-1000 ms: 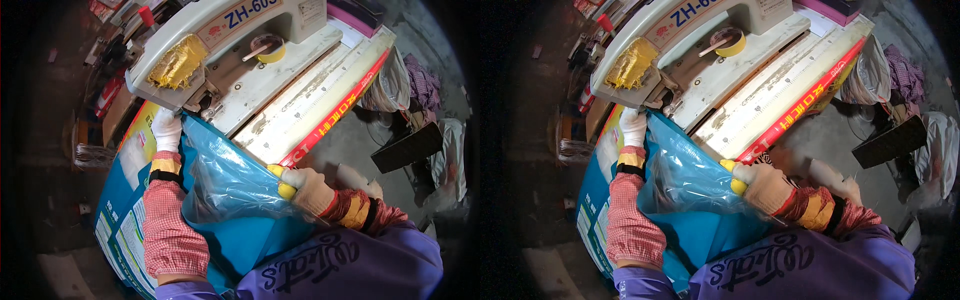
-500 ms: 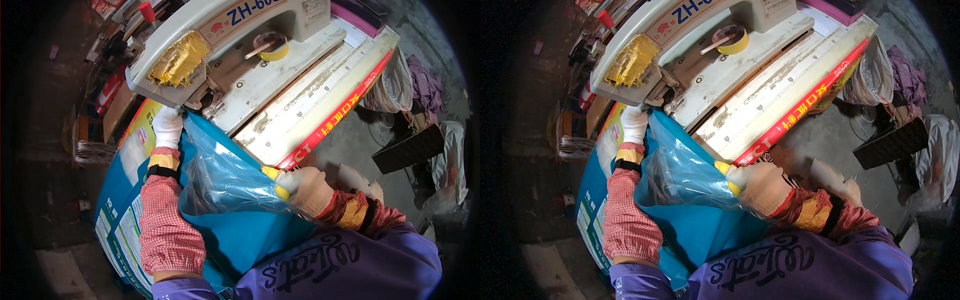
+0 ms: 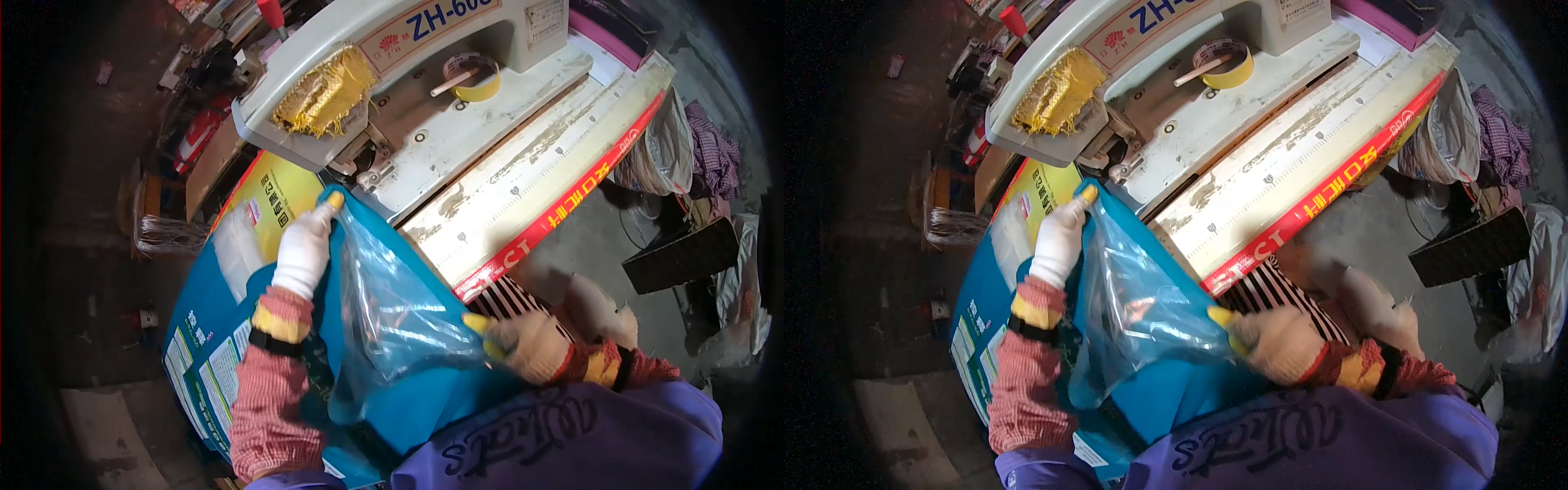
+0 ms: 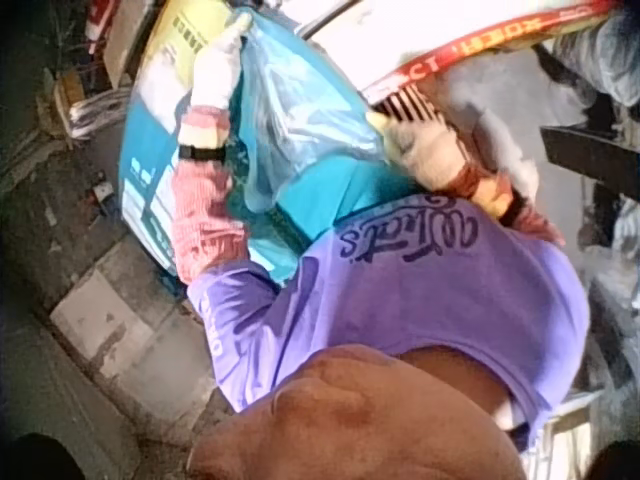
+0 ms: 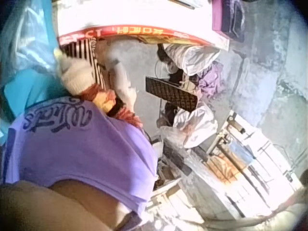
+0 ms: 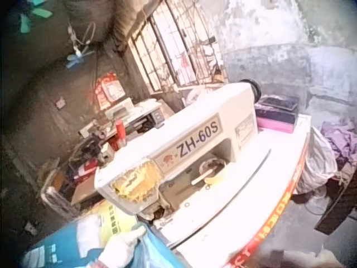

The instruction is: The person is sewing plastic inner liners into large woven plastic fertilizer bags using an industrial sewing machine.

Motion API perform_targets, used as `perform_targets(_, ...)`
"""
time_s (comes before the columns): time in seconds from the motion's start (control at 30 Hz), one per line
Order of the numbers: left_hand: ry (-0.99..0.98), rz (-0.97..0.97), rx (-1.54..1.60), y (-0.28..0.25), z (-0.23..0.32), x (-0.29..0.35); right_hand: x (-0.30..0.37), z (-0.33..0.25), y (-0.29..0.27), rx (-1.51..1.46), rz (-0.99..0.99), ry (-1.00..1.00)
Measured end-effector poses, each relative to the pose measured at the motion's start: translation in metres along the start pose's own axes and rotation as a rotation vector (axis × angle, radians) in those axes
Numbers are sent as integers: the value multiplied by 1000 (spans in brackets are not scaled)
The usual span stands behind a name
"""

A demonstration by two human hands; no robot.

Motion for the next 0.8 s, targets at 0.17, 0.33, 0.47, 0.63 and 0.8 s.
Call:
perform_targets(0.17,-97,-119,-174,-2,8,-10,9,-44,-8,286,-35,-10)
perform_targets(0.33,-164,-112,-330,-20,-16,-21,-29,-55,9,629,-129,-38)
perform_targets(0.47,161,185,-11,-29,-13,-34,-25,-69,9,685,-191,22)
perform_targets(0.63,-183,-105,215,-12,-33,-44,-22,-50,0,148,33,-40)
perform_targets(0.8,-184,-217,311,-11,-25,-43,-22,-64,-1,285,-9,-71)
Point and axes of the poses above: each hand's wrist, its own x-axis away from the middle knuckle, its own y-axis out of the palm, z = x × y, the point moved 7 cm from there along -x, towards the middle knuckle, and after that the axes turned 2 degrees about -x, right-handed, at the moved point
